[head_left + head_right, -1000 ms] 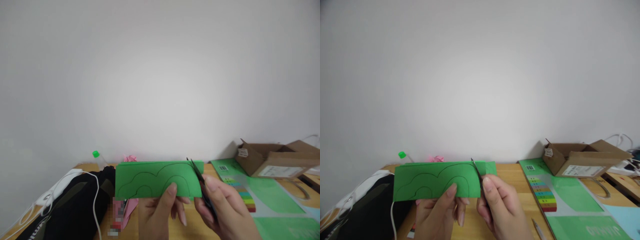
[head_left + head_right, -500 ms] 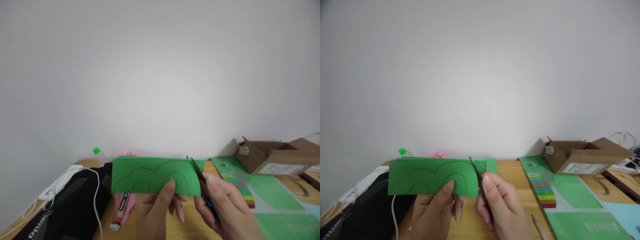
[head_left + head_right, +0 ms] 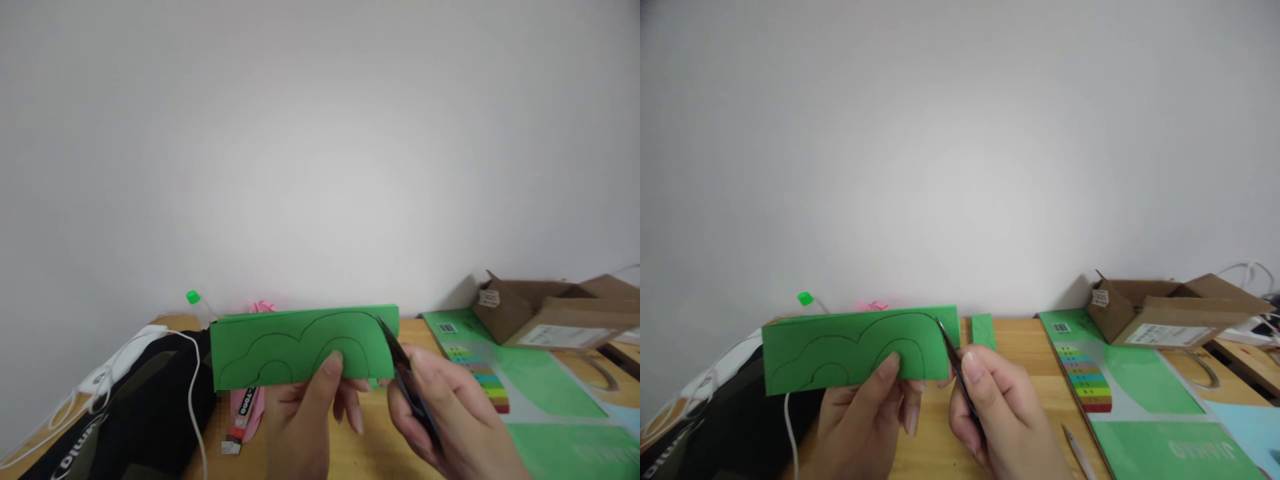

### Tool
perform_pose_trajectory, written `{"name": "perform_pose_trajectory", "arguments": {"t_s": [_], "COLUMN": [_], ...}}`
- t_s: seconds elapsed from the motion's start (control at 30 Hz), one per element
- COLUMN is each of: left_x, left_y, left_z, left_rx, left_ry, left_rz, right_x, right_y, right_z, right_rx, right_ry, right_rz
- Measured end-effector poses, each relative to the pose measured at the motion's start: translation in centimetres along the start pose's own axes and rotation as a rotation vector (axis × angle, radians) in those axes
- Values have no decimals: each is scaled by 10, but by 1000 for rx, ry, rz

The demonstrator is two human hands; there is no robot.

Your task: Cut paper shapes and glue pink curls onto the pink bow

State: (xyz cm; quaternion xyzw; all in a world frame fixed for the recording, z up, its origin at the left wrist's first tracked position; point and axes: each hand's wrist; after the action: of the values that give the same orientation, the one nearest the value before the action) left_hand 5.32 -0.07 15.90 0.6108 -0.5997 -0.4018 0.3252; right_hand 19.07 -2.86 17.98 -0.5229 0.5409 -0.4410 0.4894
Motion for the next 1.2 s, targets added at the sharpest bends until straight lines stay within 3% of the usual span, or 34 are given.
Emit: {"name": "perform_pose_trajectory", "arguments": {"t_s": [0.27, 0.67, 0.87, 1.2], "left_x": [-1, 1, 0, 2], "left_y": [-1, 2, -1, 3], "left_z": [1, -4, -1, -6], "left_rx": [26, -18, -6, 2], "left_ry": [-40, 18, -18, 30], "left_rz": [-7, -18, -11, 16], "right_x": [-1, -3, -1, 0], "right_y": [-2, 0, -2, -2], "right_z": [-3, 0, 0, 1], "right_rx": [14, 115, 134, 112], "right_ry": [44, 62, 84, 73], "right_rz": [-26, 73, 46, 66]}}
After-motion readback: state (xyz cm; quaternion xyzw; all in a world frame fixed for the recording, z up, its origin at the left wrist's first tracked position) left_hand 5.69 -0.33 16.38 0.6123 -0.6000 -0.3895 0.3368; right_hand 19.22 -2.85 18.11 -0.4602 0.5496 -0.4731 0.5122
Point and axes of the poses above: each hand's wrist, its own x-axis away from the middle knuckle, its own z-axis out of the back of the hand, y = z × x, and after that the axes turned 2 degrees about z, right-handed
